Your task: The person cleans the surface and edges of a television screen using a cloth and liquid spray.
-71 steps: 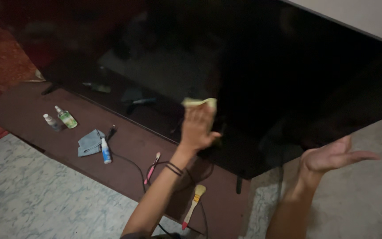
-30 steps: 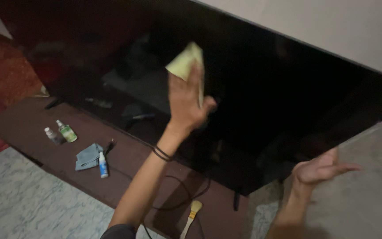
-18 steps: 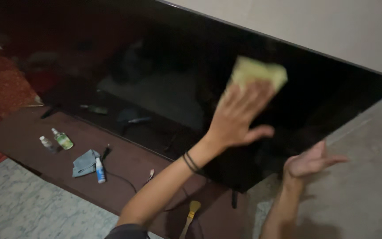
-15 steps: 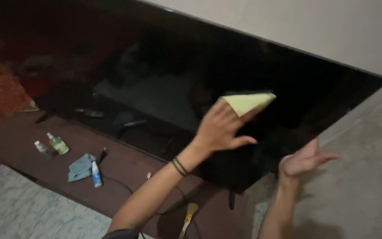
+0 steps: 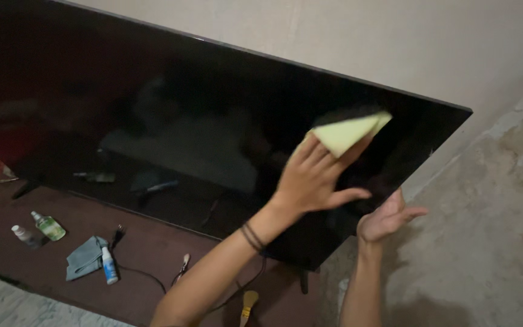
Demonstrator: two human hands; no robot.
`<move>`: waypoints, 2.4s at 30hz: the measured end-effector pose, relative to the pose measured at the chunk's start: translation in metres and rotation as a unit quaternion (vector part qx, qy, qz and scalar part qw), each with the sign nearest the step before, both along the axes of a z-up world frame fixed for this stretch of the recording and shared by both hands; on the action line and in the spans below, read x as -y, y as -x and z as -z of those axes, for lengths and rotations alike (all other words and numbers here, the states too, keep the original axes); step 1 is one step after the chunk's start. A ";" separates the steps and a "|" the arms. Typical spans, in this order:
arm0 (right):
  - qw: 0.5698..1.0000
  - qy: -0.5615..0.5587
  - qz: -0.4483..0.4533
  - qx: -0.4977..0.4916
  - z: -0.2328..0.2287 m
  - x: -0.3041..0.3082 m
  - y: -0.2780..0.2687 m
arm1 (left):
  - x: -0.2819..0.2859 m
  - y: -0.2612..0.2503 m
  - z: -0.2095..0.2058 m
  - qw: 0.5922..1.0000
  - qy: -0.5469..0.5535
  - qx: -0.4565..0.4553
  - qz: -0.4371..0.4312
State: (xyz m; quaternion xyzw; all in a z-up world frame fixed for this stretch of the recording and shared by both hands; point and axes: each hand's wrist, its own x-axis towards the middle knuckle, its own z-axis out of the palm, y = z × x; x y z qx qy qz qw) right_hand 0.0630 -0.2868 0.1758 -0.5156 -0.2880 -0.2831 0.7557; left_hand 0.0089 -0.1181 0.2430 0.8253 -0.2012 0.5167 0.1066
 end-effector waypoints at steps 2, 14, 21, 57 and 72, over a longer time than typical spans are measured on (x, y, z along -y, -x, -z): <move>1.000 0.012 0.005 -0.001 -0.002 0.000 0.002 | -0.023 0.003 0.004 0.998 0.038 0.015 -0.055; 0.995 0.049 0.060 0.059 0.001 0.000 -0.005 | -0.001 -0.012 -0.020 0.990 0.123 0.013 -0.071; 0.998 0.045 0.037 0.033 -0.005 -0.001 0.000 | -0.070 0.013 0.036 0.992 0.072 0.010 -0.107; 0.980 0.085 0.162 0.071 -0.047 -0.018 0.024 | -0.111 0.018 0.044 0.991 0.043 -0.033 -0.118; 0.752 0.400 0.429 0.302 -0.215 -0.164 0.020 | -0.146 0.018 0.013 0.993 0.041 0.011 -0.108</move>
